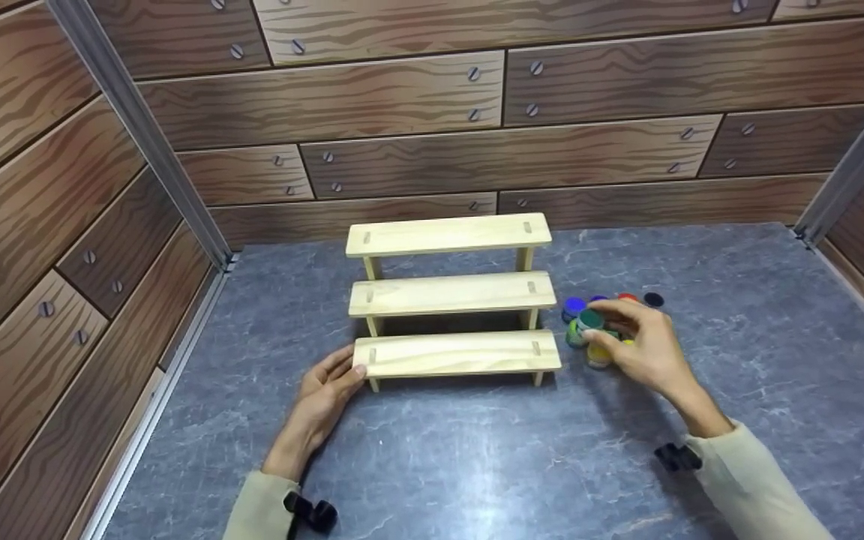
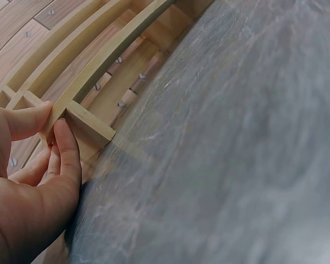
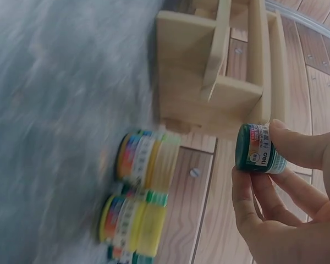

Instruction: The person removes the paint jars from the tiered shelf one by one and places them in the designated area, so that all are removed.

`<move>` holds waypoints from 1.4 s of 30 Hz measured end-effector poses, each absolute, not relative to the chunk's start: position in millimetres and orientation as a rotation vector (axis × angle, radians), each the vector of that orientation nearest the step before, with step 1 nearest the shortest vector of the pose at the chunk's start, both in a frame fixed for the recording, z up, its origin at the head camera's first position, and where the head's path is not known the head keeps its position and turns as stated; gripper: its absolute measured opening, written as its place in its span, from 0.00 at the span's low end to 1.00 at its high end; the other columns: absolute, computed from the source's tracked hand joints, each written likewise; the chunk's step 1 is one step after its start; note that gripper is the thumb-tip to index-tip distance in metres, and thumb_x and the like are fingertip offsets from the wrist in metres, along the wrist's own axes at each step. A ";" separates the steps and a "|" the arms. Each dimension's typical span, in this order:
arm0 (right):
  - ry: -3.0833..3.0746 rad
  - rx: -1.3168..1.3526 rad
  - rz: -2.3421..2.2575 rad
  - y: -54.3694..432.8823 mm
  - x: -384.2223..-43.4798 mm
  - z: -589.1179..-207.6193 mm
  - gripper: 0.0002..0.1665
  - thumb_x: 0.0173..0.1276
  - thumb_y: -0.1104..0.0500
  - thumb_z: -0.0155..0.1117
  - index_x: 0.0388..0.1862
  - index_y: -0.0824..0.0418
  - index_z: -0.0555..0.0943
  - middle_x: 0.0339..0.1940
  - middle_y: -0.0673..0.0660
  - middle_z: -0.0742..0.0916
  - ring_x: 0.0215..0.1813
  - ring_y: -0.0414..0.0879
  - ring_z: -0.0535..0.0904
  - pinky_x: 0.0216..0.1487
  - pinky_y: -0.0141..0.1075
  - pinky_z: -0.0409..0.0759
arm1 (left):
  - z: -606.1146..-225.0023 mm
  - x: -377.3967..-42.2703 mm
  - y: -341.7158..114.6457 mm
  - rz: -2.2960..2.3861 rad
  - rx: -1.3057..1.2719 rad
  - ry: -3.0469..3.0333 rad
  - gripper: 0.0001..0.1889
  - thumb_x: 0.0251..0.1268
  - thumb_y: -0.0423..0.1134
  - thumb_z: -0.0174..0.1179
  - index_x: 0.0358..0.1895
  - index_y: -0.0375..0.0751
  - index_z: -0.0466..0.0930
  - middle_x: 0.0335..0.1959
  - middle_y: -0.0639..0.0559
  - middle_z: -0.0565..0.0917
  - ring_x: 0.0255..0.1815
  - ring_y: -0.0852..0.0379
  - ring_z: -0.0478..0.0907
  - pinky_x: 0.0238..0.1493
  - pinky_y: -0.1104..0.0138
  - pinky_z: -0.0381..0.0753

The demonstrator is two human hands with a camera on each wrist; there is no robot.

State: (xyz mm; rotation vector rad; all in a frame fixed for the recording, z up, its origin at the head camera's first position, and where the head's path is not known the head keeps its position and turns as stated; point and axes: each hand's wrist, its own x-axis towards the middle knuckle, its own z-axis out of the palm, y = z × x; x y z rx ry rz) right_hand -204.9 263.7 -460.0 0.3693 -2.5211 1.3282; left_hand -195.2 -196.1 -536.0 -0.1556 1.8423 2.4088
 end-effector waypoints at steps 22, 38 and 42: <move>-2.562 0.225 1.246 321.6 -195.3 -471.6 0.27 0.70 0.64 0.77 0.65 0.72 0.82 0.59 0.75 0.87 0.60 0.69 0.84 0.53 0.14 0.78 | -537.0 -195.7 -197.1 2.403 -0.161 1.837 0.33 0.76 0.26 0.61 0.79 0.24 0.62 0.77 0.25 0.68 0.64 0.53 0.80 0.62 0.70 0.82; -2.628 0.140 1.228 344.9 -190.6 -478.4 0.29 0.72 0.63 0.75 0.68 0.74 0.79 0.61 0.78 0.84 0.61 0.72 0.84 0.51 0.12 0.76 | -535.1 -194.7 -195.8 2.404 -0.157 1.840 0.32 0.76 0.26 0.61 0.79 0.23 0.61 0.77 0.25 0.68 0.63 0.54 0.80 0.61 0.70 0.82; -2.628 0.129 1.202 347.3 -191.0 -481.3 0.28 0.71 0.64 0.75 0.67 0.74 0.80 0.60 0.78 0.85 0.60 0.71 0.84 0.50 0.12 0.76 | -535.2 -194.4 -195.3 2.412 -0.153 1.842 0.32 0.76 0.26 0.61 0.79 0.21 0.61 0.76 0.24 0.68 0.62 0.54 0.80 0.61 0.70 0.83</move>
